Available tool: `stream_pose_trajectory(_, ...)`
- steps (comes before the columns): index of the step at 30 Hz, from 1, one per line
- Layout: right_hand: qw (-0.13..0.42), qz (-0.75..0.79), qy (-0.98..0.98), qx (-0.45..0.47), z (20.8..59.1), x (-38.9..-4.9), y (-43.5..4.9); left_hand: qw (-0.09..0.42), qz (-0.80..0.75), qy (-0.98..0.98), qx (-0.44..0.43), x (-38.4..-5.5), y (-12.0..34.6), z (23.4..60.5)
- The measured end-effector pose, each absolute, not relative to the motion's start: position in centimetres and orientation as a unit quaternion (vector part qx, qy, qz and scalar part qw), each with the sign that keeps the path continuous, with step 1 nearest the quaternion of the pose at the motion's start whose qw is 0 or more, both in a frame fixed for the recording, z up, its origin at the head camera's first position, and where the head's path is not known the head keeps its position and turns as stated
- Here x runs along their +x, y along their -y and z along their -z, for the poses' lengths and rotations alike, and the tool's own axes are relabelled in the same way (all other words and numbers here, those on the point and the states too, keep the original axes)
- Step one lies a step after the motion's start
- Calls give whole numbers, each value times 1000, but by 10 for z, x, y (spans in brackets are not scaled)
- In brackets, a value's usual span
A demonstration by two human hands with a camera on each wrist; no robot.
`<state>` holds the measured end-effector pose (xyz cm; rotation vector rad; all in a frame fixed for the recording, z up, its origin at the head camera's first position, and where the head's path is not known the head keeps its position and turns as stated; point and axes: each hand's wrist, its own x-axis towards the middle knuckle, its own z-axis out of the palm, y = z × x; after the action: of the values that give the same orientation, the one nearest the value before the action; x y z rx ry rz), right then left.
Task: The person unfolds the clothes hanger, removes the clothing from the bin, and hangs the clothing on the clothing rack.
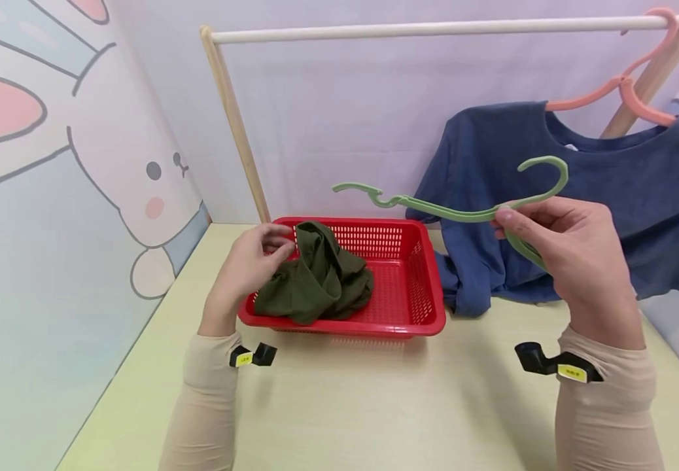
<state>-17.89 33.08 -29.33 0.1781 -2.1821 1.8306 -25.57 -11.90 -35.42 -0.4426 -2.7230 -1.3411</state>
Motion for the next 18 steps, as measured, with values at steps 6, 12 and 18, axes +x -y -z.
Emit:
stream_pose_trajectory(6, 144, -635, 756, 67, 292, -180, -331, -26, 379, 904, -197, -252, 130, 350)
stream_pose_trajectory(12, 137, -629, 762, 61, 293, -180, -328, -21, 353, 908, -226, -256, 118, 355)
stream_pose_trajectory(18, 139, -626, 764, 66, 294, -180, -326, -7, 346, 904, -249, -256, 113, 356)
